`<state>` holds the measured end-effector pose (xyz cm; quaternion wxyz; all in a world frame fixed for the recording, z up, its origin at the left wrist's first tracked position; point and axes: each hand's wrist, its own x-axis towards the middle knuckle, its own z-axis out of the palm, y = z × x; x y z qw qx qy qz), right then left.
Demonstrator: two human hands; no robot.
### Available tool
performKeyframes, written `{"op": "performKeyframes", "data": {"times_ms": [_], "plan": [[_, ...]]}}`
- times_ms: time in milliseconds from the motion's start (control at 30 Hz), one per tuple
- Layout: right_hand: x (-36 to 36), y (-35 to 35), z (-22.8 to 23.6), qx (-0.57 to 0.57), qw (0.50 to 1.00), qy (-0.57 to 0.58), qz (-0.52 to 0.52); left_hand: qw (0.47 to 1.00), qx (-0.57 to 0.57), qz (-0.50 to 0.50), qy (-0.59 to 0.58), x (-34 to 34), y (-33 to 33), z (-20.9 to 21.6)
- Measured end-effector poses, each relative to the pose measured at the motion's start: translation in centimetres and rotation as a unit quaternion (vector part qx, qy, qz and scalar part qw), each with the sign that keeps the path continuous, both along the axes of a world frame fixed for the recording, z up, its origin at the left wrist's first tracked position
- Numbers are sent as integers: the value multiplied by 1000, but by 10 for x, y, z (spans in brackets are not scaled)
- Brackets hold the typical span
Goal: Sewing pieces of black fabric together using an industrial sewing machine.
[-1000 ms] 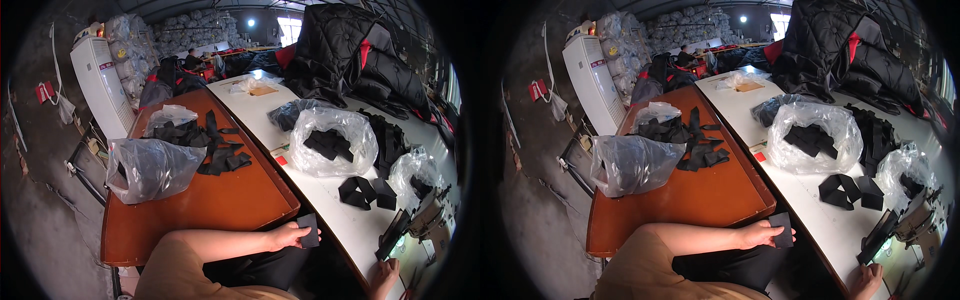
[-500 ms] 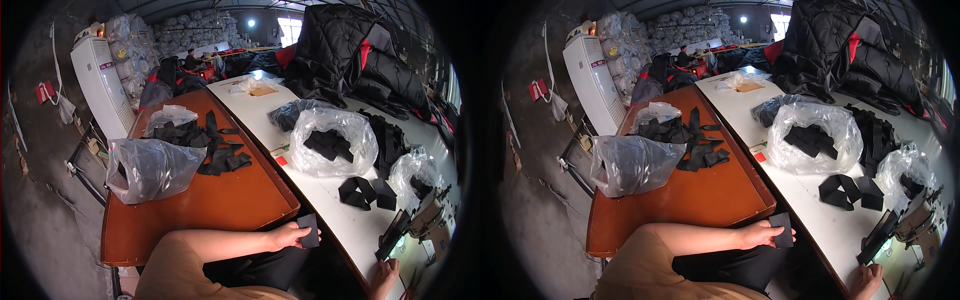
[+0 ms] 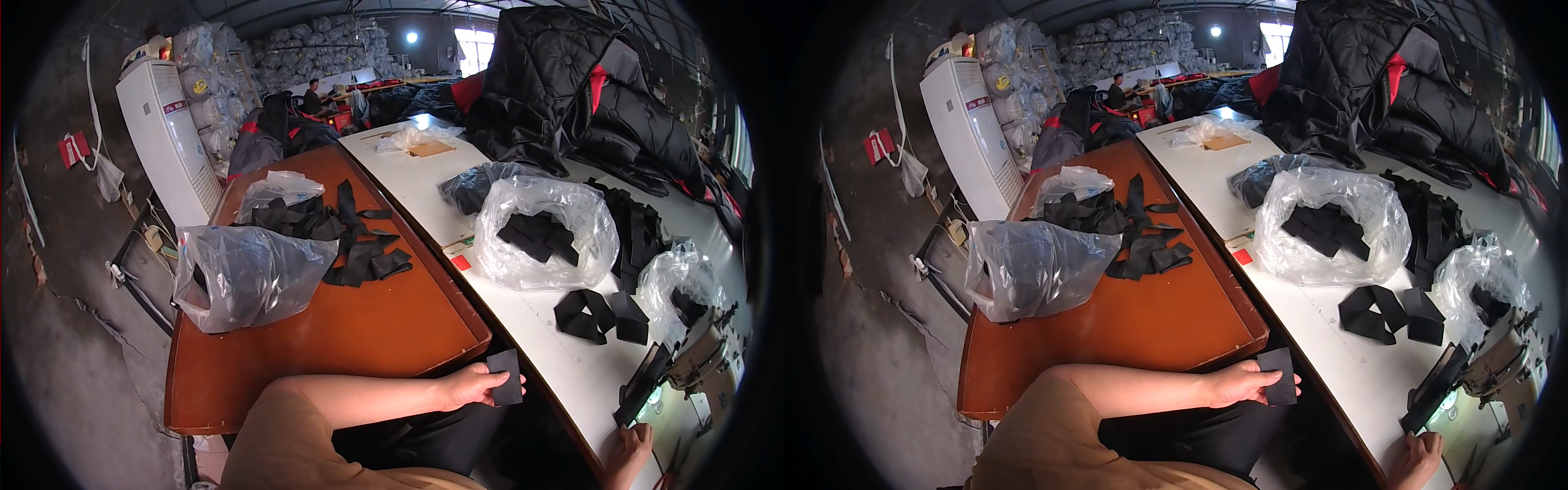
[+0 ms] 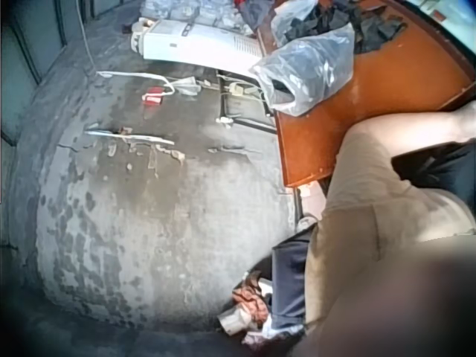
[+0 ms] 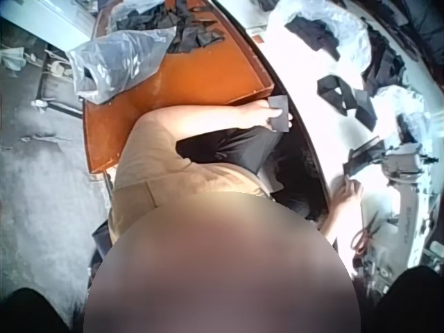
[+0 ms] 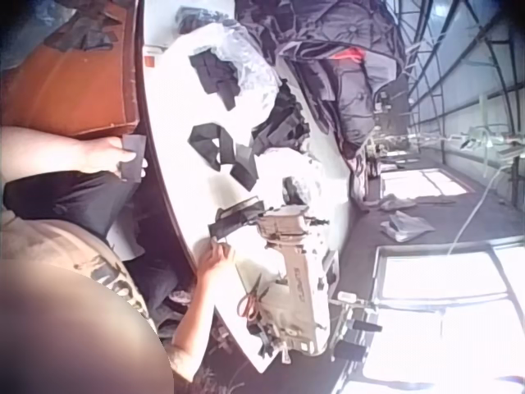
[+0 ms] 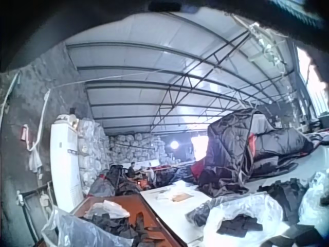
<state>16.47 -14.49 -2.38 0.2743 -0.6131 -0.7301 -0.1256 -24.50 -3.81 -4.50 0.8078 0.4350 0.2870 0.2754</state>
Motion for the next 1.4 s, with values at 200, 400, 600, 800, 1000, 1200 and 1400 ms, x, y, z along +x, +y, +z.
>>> {"op": "performKeyframes", "data": {"times_ms": [200, 400, 600, 800, 1000, 1200, 1400], "plan": [[3, 2, -5, 18, 1000, 8, 5, 1000, 1, 0, 3, 0, 0, 1], [0, 1, 0, 14, 1000, 6, 5, 1000, 1, 0, 2, 0, 1, 0], [0, 0, 1, 9, 1000, 7, 6, 1000, 1, 1, 3, 0, 0, 2], [1, 0, -1, 7, 1000, 13, 1, 1000, 1, 2, 5, 0, 1, 1], [0, 1, -1, 4, 1000, 16, 1, 1000, 2, 2, 4, 0, 0, 2], [1, 1, -1, 10, 1000, 1, 6, 1000, -1, 3, 6, 0, 0, 3], [1, 0, 1, -1, 1000, -7, 0, 1000, 2, 5, 5, 1, 1, 0]]}}
